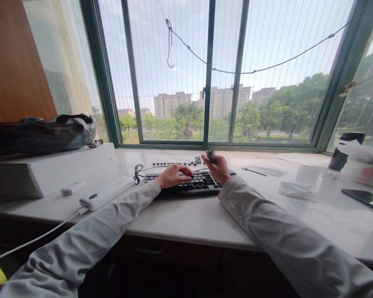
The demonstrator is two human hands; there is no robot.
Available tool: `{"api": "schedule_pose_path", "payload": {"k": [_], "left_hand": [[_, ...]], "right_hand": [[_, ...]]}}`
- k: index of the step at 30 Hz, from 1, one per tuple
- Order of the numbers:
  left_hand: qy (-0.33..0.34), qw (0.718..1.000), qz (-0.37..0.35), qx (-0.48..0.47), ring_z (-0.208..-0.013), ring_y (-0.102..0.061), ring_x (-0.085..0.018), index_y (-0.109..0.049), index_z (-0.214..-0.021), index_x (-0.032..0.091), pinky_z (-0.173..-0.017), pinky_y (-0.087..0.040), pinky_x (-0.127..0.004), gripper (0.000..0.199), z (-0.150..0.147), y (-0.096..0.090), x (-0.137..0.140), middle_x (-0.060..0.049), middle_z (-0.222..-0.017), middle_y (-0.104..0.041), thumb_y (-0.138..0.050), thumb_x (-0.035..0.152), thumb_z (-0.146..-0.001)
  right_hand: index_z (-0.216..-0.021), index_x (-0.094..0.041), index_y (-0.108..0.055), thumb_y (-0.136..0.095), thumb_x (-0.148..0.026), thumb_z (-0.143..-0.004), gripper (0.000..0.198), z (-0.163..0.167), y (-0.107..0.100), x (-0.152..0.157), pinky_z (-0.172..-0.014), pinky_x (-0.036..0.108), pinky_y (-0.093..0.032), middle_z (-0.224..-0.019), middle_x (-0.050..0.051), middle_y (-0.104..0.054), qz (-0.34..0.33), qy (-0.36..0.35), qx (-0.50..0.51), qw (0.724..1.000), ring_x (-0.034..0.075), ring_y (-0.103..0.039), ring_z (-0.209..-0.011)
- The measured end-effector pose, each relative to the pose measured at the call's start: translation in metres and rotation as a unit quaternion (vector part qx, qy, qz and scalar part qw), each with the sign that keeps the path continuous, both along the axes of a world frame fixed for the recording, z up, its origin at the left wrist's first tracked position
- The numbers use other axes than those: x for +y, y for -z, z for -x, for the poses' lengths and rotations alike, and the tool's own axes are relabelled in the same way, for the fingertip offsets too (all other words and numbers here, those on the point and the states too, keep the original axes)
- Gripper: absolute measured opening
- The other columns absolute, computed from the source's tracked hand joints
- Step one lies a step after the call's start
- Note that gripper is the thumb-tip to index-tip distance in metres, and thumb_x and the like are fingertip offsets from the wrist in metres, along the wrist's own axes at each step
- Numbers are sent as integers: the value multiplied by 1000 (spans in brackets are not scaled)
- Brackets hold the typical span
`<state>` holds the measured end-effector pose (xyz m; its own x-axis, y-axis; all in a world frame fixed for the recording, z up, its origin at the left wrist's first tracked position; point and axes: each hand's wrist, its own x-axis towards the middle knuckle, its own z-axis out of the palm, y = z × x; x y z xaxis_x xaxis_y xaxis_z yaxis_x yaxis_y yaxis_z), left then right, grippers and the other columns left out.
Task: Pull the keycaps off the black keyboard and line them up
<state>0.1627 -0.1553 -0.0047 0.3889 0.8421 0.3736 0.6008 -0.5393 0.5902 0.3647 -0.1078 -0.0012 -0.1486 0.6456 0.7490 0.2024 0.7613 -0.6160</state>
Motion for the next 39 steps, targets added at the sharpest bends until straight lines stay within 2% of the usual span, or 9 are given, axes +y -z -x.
{"api": "schedule_pose_path", "payload": {"k": [3, 6, 8, 13, 20, 24, 28, 32, 39], "left_hand": [[-25, 999, -41, -14, -80, -67, -18, -69, -97, 16, -72, -50, -26, 37, 1, -2, -1, -5, -87, -72, -68, 45, -75], [-39, 997, -54, -25, -78, -67, -18, -66, -102, 16, -69, -51, -26, 36, 0, -4, -4, -5, -85, -72, -62, 45, -81], [-35, 997, -55, -29, -76, -66, -17, -65, -103, 16, -67, -51, -26, 35, -1, -5, -4, -5, -85, -72, -59, 45, -83], [-22, 997, -69, -30, -80, -66, -18, -64, -104, 15, -64, -51, -25, 37, -1, -2, -2, -6, -84, -72, -59, 45, -84], [-25, 993, -111, -43, -88, -66, -19, -60, -102, 16, -60, -50, -22, 35, -1, -2, -3, -9, -92, -69, -63, 44, -81], [-30, 990, -129, -46, -88, -67, -20, -61, -98, 17, -53, -46, -20, 36, -2, -1, -3, -8, -90, -69, -65, 47, -80], [-27, 990, -135, -39, -88, -67, -19, -61, -100, 18, -51, -44, -18, 35, -3, -2, -4, -7, -89, -69, -65, 46, -79], [-17, 991, -130, -25, -86, -67, -19, -61, -102, 18, -50, -42, -18, 32, -1, -4, -6, -6, -89, -70, -64, 41, -80], [-17, 995, -100, 9, -50, -51, -6, -61, -103, 16, -47, -39, -18, 28, 2, -4, -7, -4, -90, -69, -60, 32, -80]], "right_hand": [[-52, -16, -51, -53, -36, -82, 36, -16, 2, 4, -54, 24, -25, -49, -3, -45, -87, 85, -191, 974, 9, -38, -50], [-70, -18, -65, -51, -25, -79, 18, -17, 8, 3, -58, 23, -29, -61, 1, -62, -98, 108, -311, 939, 12, -51, -58], [-84, -21, -69, -52, -23, -78, 18, -12, 11, 0, -59, 24, -31, -70, 2, -67, -98, 129, -345, 925, 15, -57, -64], [-98, -25, -66, -51, -27, -81, 22, -4, 11, -6, -60, 25, -31, -77, 3, -69, -93, 148, -350, 920, 18, -60, -68], [-101, -22, -63, -53, -16, -76, 27, -5, 11, -7, -62, 24, -34, -73, 1, -67, -138, 54, -321, 936, 16, -57, -64], [-102, -22, -65, -54, -12, -73, 32, -5, 13, -5, -72, 26, -37, -71, 1, -66, -170, 25, -327, 929, 16, -58, -66], [-101, -22, -66, -56, -9, -70, 36, -4, 14, -4, -83, 29, -35, -74, 0, -68, -184, 29, -328, 926, 16, -58, -67], [-103, -23, -66, -55, -11, -72, 35, -5, 12, -6, -82, 28, -35, -75, 1, -69, -175, 42, -340, 923, 15, -58, -67], [-108, -26, -64, -54, -18, -76, 35, -5, 8, -14, -66, 24, -35, -78, 1, -69, -110, 49, -387, 914, 18, -62, -75]]}}
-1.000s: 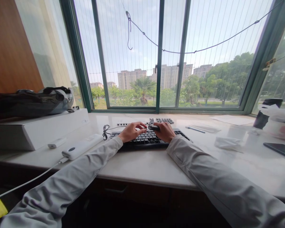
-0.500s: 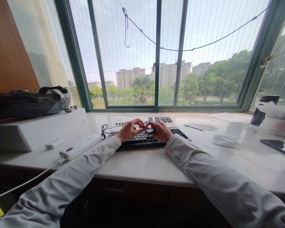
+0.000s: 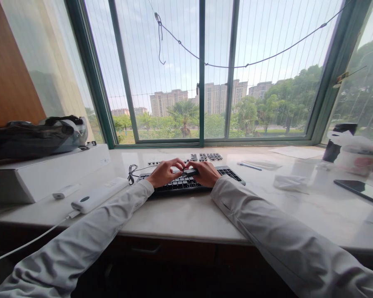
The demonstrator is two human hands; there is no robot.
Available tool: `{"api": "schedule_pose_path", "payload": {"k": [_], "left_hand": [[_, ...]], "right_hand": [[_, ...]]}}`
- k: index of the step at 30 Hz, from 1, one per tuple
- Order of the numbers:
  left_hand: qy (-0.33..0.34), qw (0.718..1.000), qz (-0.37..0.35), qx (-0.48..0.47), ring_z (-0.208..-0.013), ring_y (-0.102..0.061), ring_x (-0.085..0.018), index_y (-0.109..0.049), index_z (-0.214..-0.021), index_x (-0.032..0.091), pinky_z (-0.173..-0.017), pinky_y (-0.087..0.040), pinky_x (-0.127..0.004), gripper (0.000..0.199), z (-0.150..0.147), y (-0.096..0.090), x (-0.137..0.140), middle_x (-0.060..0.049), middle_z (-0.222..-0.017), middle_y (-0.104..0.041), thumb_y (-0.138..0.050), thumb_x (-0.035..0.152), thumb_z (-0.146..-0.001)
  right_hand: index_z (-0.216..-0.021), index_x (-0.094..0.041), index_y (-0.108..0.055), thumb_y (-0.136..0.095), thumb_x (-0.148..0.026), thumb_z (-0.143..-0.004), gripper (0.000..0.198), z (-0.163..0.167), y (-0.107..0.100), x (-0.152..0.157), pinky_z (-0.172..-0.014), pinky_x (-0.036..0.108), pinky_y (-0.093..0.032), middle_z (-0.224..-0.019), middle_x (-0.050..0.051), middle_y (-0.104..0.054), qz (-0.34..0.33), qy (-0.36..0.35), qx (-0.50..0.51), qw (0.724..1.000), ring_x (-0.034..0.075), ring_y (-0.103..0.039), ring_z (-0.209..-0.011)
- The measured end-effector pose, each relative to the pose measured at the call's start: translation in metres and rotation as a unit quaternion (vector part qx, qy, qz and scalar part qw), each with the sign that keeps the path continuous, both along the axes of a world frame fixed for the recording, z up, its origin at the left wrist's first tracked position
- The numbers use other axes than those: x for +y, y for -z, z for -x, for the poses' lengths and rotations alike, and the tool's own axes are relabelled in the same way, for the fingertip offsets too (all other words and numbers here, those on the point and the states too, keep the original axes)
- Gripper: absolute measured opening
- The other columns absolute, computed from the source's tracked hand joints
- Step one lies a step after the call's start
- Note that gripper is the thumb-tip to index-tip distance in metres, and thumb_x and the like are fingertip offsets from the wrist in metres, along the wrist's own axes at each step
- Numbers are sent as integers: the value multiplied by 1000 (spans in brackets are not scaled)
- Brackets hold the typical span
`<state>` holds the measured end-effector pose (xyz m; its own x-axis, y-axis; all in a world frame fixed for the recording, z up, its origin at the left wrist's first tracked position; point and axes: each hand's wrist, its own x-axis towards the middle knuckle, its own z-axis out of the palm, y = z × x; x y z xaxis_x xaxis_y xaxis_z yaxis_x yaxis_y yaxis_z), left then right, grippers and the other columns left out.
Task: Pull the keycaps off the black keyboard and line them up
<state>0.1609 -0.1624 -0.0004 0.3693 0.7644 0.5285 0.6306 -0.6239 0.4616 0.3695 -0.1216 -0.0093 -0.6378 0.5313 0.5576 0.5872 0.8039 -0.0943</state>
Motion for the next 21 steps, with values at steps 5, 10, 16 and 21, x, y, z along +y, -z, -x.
{"api": "schedule_pose_path", "payload": {"k": [5, 10, 16, 21], "left_hand": [[-5, 999, 18, 33, -43, -39, -3, -62, -101, 15, -44, -32, -18, 27, 3, -3, -2, -2, -89, -67, -56, 27, -77], [-34, 997, 13, 75, -43, -34, -6, -65, -97, 13, -46, -28, -19, 27, 6, -5, -4, 5, -55, -50, -52, 29, -79], [-48, 991, -20, 124, -49, -39, -8, -67, -97, 14, -50, -32, -20, 31, 12, -6, -1, 1, -67, -59, -53, 38, -82], [-61, 985, 2, 160, -49, -39, -9, -61, -93, 15, -53, -33, -21, 32, 16, -9, -2, 4, -59, -52, -49, 44, -84]], "right_hand": [[-108, -28, -65, -55, -23, -77, 33, 2, -3, -3, -68, 26, -35, -83, 3, -71, 0, 37, -28, 999, 20, -64, -79], [-109, -30, -63, -54, -26, -78, 33, 3, -3, -3, -70, 28, -38, -85, 3, -71, -17, 41, -38, 998, 22, -64, -82], [-110, -30, -61, -52, -29, -81, 31, 1, -7, -8, -71, 30, -40, -87, 3, -72, -19, 32, -70, 997, 23, -66, -84], [-115, -30, -58, -52, -30, -82, 34, -1, -9, -6, -73, 32, -41, -94, 5, -71, -12, 35, -93, 995, 24, -66, -85]]}}
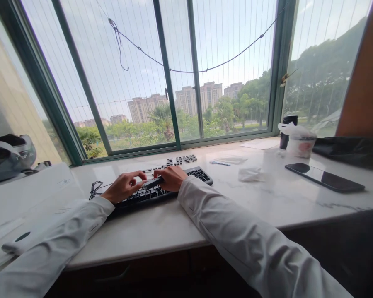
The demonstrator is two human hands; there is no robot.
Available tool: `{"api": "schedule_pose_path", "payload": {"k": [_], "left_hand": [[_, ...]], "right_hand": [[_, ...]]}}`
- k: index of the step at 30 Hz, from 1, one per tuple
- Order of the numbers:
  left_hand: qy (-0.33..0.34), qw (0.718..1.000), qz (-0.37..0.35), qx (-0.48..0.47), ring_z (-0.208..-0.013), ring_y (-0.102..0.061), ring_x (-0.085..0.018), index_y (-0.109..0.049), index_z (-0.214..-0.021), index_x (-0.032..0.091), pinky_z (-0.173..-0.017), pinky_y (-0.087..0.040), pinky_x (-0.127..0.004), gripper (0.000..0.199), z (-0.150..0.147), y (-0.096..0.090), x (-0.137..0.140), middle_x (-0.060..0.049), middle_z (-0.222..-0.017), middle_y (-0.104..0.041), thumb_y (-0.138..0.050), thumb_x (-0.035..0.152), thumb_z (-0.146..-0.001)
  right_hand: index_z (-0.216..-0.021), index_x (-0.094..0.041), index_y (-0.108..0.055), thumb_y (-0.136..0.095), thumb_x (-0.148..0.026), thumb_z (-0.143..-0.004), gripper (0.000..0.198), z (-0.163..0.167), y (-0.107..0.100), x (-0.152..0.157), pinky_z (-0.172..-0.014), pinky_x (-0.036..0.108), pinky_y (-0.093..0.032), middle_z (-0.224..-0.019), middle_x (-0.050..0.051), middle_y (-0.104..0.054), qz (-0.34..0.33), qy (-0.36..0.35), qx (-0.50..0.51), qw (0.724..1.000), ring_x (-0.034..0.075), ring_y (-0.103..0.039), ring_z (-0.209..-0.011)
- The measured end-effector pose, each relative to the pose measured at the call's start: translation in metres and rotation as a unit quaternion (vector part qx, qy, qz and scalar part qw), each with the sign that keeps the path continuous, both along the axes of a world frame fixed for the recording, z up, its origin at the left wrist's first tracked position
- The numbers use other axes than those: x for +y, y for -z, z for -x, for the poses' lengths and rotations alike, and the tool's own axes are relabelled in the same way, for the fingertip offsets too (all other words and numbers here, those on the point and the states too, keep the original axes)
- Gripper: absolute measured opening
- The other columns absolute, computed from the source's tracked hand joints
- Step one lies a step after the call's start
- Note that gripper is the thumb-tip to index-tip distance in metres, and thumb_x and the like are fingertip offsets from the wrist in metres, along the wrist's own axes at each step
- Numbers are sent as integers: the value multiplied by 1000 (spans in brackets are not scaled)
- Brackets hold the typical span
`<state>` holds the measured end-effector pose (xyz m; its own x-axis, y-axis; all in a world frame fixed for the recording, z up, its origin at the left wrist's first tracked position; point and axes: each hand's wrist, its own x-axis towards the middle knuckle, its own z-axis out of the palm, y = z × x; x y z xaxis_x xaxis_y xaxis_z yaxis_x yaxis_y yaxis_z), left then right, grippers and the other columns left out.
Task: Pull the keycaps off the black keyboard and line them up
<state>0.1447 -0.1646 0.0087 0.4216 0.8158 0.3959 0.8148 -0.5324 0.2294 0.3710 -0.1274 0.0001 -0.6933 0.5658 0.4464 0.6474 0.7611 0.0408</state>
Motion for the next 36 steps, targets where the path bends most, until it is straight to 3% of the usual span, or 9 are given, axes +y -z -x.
{"api": "schedule_pose_path", "payload": {"k": [6, 13, 18, 25, 31, 36], "left_hand": [[19, 997, 16, 74, -58, -47, -13, -61, -95, 17, -57, -37, -23, 36, -2, 4, 3, -1, -73, -60, -51, 49, -81], [17, 998, 5, 60, -57, -45, -12, -61, -85, 17, -58, -38, -23, 36, -6, 7, -1, -2, -78, -61, -51, 52, -81], [-16, 997, 29, 64, -59, -48, -12, -61, -90, 19, -60, -39, -23, 36, 0, -3, 3, -1, -82, -64, -51, 53, -81], [-81, 993, 26, 79, -61, -52, -15, -62, -87, 20, -57, -33, -23, 37, 13, -24, 41, -2, -78, -65, -48, 53, -81], [-3, 995, 80, 57, -68, -53, -16, -65, -94, 19, -61, -37, -23, 38, -10, -22, 46, -4, -89, -67, -51, 52, -80], [-1, 995, 79, 67, -62, -50, -15, -64, -110, 15, -60, -38, -24, 52, -19, -6, 41, -3, -77, -64, -55, 57, -79]], "right_hand": [[-116, -30, -59, -51, -33, -83, 34, -3, 3, 12, -74, 34, -44, -95, 6, -70, 9, 9, 4, 1000, 24, -66, -87], [-113, -28, -60, -52, -31, -81, 33, -10, 3, 20, -70, 33, -44, -90, 5, -70, 1, 34, 20, 999, 24, -66, -83], [-114, -29, -61, -49, -31, -83, 33, -16, 3, 23, -72, 35, -45, -93, 6, -70, 4, 66, 40, 997, 26, -66, -87], [-101, -25, -65, -51, -34, -82, 26, -15, 6, 29, -72, 34, -45, -91, 8, -70, 23, 60, 14, 998, 25, -65, -86], [-99, -24, -66, -50, -31, -81, 26, -14, 5, 31, -71, 36, -45, -91, 9, -70, 10, 70, 16, 997, 26, -65, -86], [-98, -22, -68, -50, -31, -81, 26, -12, 5, 31, -72, 35, -45, -92, 11, -71, 12, 75, 17, 997, 26, -66, -86]]}}
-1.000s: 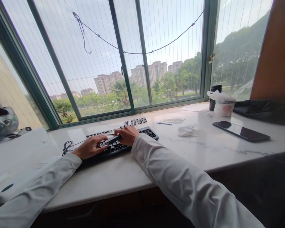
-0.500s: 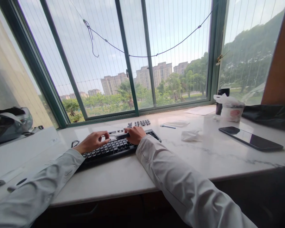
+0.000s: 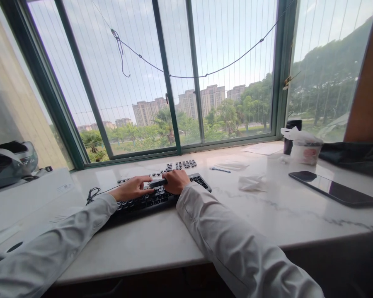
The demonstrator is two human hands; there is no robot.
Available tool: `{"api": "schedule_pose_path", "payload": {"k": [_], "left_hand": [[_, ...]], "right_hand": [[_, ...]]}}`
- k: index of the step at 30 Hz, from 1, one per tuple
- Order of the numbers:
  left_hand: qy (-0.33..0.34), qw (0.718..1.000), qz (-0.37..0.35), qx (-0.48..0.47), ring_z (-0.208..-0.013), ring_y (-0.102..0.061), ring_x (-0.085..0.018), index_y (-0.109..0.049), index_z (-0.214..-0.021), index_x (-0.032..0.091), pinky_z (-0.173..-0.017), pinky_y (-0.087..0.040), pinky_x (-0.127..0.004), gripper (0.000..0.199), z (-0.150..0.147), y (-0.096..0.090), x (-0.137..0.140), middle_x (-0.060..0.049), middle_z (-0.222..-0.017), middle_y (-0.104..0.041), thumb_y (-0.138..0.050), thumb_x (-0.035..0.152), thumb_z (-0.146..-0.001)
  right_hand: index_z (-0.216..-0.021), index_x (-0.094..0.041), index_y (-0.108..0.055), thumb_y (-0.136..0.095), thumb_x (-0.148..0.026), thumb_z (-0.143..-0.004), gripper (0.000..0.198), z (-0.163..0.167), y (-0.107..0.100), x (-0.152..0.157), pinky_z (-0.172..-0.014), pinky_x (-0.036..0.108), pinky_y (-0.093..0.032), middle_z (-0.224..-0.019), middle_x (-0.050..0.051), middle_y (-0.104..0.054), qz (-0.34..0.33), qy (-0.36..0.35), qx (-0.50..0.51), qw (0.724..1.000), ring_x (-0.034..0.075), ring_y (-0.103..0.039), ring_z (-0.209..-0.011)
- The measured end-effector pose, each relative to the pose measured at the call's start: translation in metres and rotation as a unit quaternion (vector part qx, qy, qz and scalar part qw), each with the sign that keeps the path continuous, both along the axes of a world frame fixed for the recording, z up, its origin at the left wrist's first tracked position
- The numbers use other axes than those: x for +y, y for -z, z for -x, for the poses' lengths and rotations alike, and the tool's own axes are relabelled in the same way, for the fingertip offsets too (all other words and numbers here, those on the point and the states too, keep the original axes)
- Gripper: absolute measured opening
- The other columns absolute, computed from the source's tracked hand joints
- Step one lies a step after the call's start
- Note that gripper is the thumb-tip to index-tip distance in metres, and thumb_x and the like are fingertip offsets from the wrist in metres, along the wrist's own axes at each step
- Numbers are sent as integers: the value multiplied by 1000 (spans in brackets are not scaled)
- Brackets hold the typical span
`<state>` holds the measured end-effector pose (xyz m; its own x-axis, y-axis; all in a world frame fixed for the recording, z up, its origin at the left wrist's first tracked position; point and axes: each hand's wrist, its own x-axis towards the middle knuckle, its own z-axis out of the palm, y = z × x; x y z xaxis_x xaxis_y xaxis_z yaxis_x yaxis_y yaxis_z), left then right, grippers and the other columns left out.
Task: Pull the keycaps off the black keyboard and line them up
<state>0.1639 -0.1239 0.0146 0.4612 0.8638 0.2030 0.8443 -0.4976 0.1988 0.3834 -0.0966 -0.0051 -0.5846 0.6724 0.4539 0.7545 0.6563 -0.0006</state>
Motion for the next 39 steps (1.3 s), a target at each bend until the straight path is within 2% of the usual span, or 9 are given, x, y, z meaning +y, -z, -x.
{"api": "schedule_pose_path", "payload": {"k": [9, 16, 19, 23, 29, 32, 35, 37, 39], "left_hand": [[11, 998, -36, 49, -58, -47, -12, -72, -94, 17, -56, -35, -22, 48, 2, -9, -4, -1, -69, -61, -57, 60, -79], [79, 996, -30, -17, -64, -57, -13, -77, -93, 22, -57, -40, -22, 38, 0, -9, -2, -5, -86, -73, -64, 55, -79], [58, 997, -46, -32, -60, -60, -14, -78, -91, 22, -57, -43, -23, 38, 2, -13, 4, -5, -84, -75, -65, 55, -78], [-24, 998, -53, -24, -44, -57, -9, -76, -87, 21, -55, -45, -22, 39, 6, -23, 32, -1, -81, -75, -61, 56, -79], [-124, 988, -68, 57, -50, -62, -7, -72, -88, 22, -76, -47, -22, 32, 8, -29, 98, 3, -95, -74, -58, 49, -81], [-166, 978, -43, 115, -71, -68, -12, -70, -93, 25, -77, -46, -22, 27, 2, -25, 124, 3, -100, -74, -60, 46, -80], [-175, 975, -29, 132, -98, -65, -18, -67, -100, 30, -83, -45, -24, 27, -4, -20, 142, 6, -105, -73, -67, 42, -75], [-175, 976, -21, 126, -105, -62, -18, -64, -105, 32, -85, -45, -24, 33, -5, -16, 151, 6, -104, -73, -69, 39, -74], [-183, 976, -11, 119, -101, -64, -18, -62, -109, 32, -83, -47, -24, 37, -3, -14, 160, 5, -103, -74, -70, 36, -74]], "right_hand": [[-96, -24, -69, -49, -33, -81, 27, -1, 0, 2, -74, 35, -46, -94, 10, -71, 4, 20, 12, 1000, 26, -66, -88], [-95, -23, -71, -50, -30, -79, 27, -5, 0, 8, -73, 33, -45, -92, 10, -72, 1, 56, 39, 998, 24, -66, -87], [-94, -21, -71, -50, -28, -79, 27, -7, -1, 10, -75, 32, -44, -92, 11, -71, 15, 82, 50, 995, 24, -65, -88], [-92, -19, -71, -50, -27, -79, 26, -9, 0, 12, -72, 31, -44, -90, 12, -71, 27, 117, 62, 991, 23, -65, -85], [-93, -18, -70, -51, -27, -78, 25, -17, -1, 22, -72, 31, -44, -92, 13, -71, 46, 193, 93, 976, 24, -65, -84], [-93, -17, -70, -53, -26, -77, 25, -22, -4, 24, -73, 32, -44, -94, 14, -70, 59, 220, 98, 969, 25, -66, -87], [-91, -17, -70, -53, -25, -77, 24, -26, -6, 23, -72, 32, -44, -92, 13, -70, 59, 236, 101, 965, 25, -66, -88], [-89, -17, -70, -52, -26, -77, 23, -26, -8, 22, -71, 32, -44, -90, 13, -70, 53, 238, 103, 964, 25, -66, -85], [-87, -17, -70, -52, -26, -77, 22, -26, -8, 23, -70, 32, -44, -89, 13, -70, 47, 236, 103, 965, 25, -66, -83]]}}
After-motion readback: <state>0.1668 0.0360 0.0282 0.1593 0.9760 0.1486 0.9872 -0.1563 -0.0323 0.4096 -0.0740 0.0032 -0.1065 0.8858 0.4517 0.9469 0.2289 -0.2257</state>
